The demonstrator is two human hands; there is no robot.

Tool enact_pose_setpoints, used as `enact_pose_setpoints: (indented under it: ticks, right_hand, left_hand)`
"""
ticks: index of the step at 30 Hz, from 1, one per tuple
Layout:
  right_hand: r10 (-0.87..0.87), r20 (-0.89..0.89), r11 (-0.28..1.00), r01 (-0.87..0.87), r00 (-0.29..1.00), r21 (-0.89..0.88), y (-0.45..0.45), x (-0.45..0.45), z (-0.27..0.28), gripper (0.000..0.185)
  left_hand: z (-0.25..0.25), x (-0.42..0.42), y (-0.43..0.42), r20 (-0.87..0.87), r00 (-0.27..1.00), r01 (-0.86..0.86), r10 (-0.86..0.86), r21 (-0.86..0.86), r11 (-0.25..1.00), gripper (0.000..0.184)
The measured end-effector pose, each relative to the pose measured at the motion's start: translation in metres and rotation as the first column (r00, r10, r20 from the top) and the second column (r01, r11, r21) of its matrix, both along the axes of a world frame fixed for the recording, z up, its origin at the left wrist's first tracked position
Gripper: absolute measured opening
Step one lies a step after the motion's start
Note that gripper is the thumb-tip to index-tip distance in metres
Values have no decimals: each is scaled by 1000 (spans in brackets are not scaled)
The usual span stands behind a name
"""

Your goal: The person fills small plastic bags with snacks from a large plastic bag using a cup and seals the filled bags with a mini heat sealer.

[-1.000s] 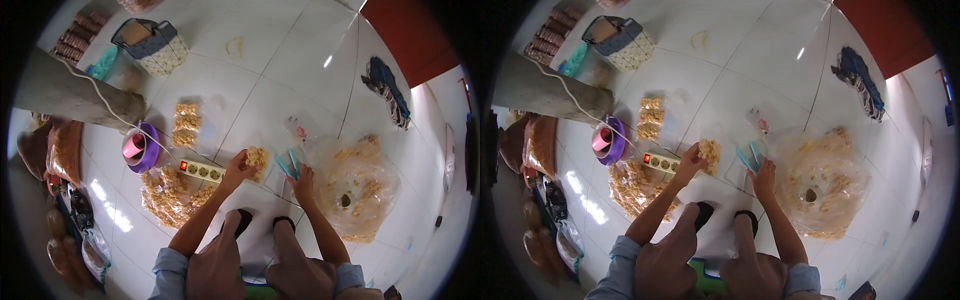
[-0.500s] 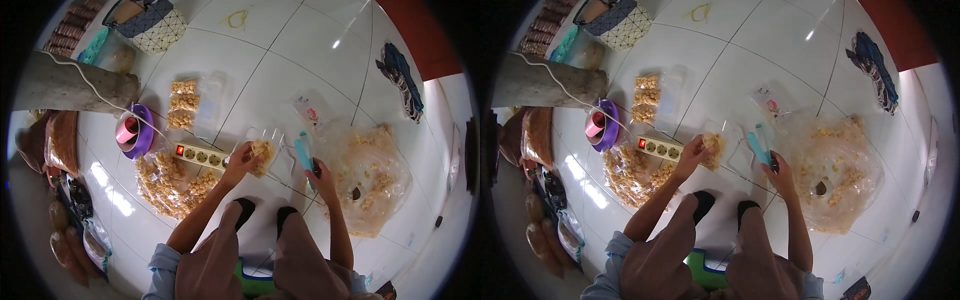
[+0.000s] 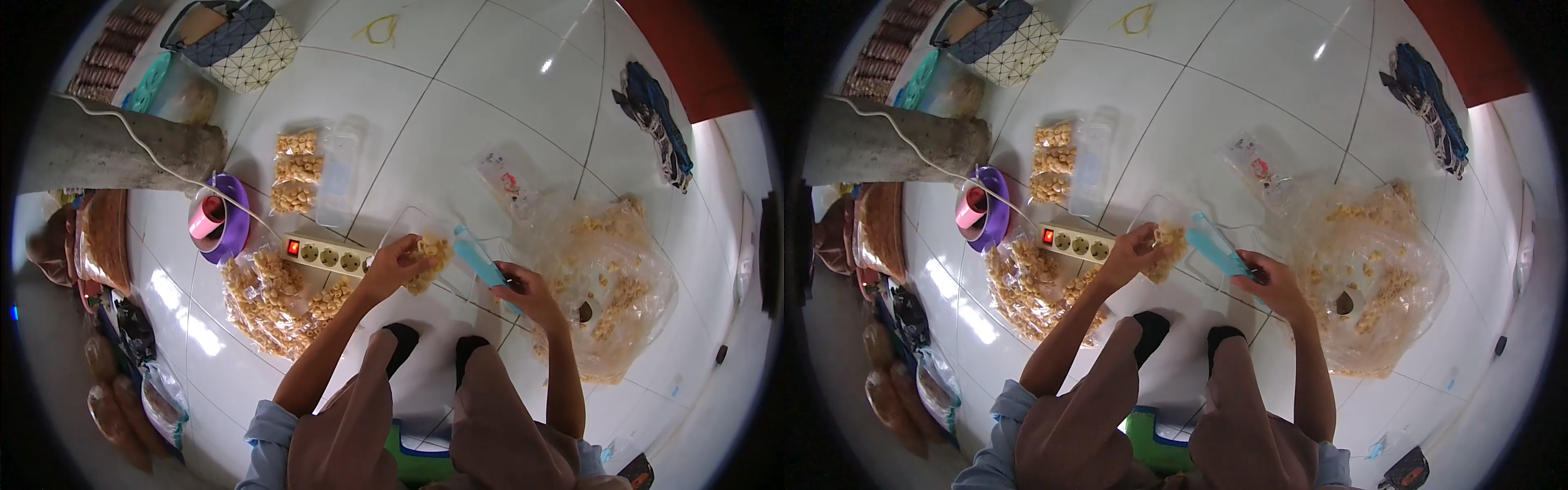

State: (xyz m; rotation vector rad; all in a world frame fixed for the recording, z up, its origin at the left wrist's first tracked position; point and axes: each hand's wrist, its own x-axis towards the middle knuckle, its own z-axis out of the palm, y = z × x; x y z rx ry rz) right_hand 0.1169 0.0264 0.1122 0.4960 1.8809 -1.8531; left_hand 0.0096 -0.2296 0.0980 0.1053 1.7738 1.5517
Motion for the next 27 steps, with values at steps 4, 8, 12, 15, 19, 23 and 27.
enact_pose_setpoints:
  ticks: [4, 8, 12, 15, 19, 23, 27]
  right_hand:
    - [39, -64, 999, -37, 997, 23, -7, -8, 6, 49]
    - [37, -66, 999, -36, 997, 18, -13, -12, 7, 46]
    - [21, -66, 998, -17, 998, 59, -15, -16, 4, 44]
    - [9, -77, 999, -5, 997, 53, -17, -16, 5, 41]
    - [-17, -101, 999, 21, 995, 37, -18, -17, 5, 34]
    - [-17, -104, 996, 26, 994, 86, -20, -17, 1, 31]
    - [-15, -150, 994, 31, 989, 107, -22, -16, 2, 31]
  left_hand:
    - [-3, -1, 0, 0, 995, 98, -98, 2, 995, 41]
    - [-5, 2, 1, -5, 993, 119, -119, 14, 993, 43]
    - [-5, 2, 4, -85, 984, 154, -155, -15, 988, 45]
    - [-7, 3, 2, -127, 976, 171, -176, -48, 984, 46]
    - [0, 0, 3, -79, 968, 230, -238, -103, 968, 44]
    - [-1, 2, 2, -156, 966, 191, -206, -105, 976, 47]
    - [-5, 2, 1, -146, 964, 208, -224, -117, 971, 47]
